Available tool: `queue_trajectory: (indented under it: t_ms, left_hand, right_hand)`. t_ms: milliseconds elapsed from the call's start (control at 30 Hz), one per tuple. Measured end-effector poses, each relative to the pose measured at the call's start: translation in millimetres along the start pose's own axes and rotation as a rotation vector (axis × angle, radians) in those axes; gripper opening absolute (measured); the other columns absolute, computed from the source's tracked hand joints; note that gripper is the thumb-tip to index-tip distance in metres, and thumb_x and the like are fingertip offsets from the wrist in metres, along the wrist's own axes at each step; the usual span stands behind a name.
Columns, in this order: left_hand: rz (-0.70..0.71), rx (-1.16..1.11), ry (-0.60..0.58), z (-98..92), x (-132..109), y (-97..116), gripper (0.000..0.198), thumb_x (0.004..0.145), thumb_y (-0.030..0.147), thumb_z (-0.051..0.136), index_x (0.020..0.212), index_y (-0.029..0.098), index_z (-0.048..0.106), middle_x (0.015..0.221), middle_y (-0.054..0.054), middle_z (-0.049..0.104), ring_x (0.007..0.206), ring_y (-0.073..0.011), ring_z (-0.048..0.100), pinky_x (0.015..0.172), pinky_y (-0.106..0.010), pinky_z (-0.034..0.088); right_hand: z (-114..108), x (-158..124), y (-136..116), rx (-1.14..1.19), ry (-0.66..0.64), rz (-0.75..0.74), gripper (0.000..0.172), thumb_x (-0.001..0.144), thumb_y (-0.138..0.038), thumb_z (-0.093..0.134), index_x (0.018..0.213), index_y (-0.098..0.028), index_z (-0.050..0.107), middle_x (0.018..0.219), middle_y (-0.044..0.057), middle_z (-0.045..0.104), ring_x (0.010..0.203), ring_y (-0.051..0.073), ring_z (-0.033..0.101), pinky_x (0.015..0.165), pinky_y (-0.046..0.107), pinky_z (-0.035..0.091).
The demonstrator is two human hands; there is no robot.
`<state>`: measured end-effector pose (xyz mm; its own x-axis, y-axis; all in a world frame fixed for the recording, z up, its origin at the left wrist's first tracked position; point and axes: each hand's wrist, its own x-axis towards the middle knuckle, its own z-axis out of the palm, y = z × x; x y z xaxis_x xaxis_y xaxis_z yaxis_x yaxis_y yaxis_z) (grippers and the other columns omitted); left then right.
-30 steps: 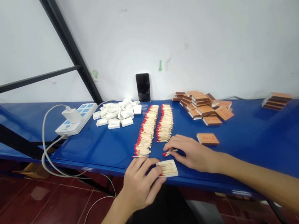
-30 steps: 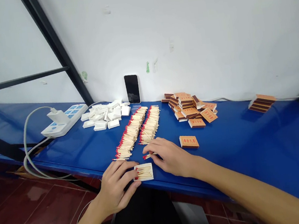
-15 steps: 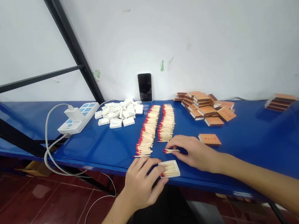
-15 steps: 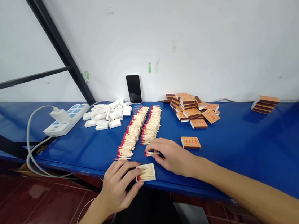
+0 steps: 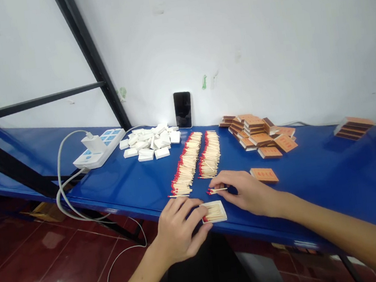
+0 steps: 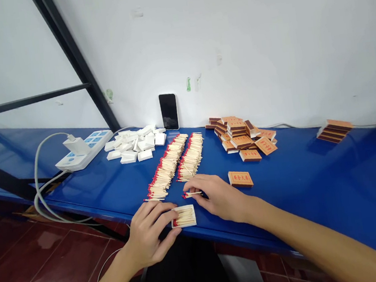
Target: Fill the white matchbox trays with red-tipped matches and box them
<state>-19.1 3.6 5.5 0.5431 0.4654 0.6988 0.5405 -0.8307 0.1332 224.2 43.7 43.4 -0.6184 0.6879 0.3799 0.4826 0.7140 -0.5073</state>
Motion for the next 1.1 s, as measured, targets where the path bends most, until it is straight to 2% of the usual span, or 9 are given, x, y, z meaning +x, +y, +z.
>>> queue_trajectory:
  t_ms: [167,367,567,867,1100]
  left_hand:
    - [-0.005,-0.006,-0.001,0.2,0.5,0.1,0.015,0.092,0.027,0.06,0.104,0.019,0.064,0.103,-0.008,0.073,0.087,-0.023,0.061,0.076,-0.037,0.046]
    - [-0.001,-0.016,-0.004,0.3,-0.5,0.7,0.014,0.092,0.026,0.06,0.104,0.019,0.063,0.105,-0.007,0.072,0.088,-0.0229,0.059,0.078,-0.037,0.045]
    - [-0.007,-0.022,-0.005,1.3,-1.9,0.3,0.014,0.092,0.025,0.061,0.103,0.018,0.063,0.104,-0.007,0.071,0.089,-0.0234,0.057,0.079,-0.037,0.044]
    - [-0.013,-0.023,-0.018,0.9,-2.0,0.3,0.014,0.092,0.025,0.061,0.105,0.019,0.062,0.105,-0.007,0.071,0.089,-0.0236,0.057,0.078,-0.037,0.043]
    - [-0.05,-0.063,-0.027,-1.2,0.5,1.5,0.02,0.091,0.025,0.063,0.11,0.019,0.058,0.105,-0.007,0.071,0.09,-0.0237,0.058,0.08,-0.037,0.045]
  right_hand:
    - [-2.7,0.3,-1.7,0.046,-0.014,0.095,0.021,0.091,-0.009,0.059,0.108,-0.02,0.064,0.097,0.003,0.072,0.079,0.015,0.064,0.074,0.027,0.053]
    - [0.7,-1.3,0.0,-0.018,0.04,0.006,0.02,0.09,-0.006,0.057,0.101,-0.021,0.064,0.097,0.003,0.072,0.088,0.017,0.066,0.081,0.03,0.051]
    - [1.3,-0.8,2.3,-0.024,0.05,-0.061,0.02,0.091,-0.006,0.056,0.101,-0.021,0.064,0.094,0.003,0.072,0.087,0.017,0.067,0.08,0.029,0.051]
    - [1.8,-0.6,0.9,0.021,0.05,-0.043,0.023,0.087,-0.004,0.057,0.102,-0.02,0.065,0.091,0.002,0.07,0.081,0.015,0.065,0.075,0.027,0.05]
    - [-1.8,1.4,-9.3,0.135,0.137,0.0,0.015,0.089,-0.008,0.06,0.097,-0.02,0.066,0.088,0.002,0.071,0.076,0.014,0.063,0.071,0.025,0.051]
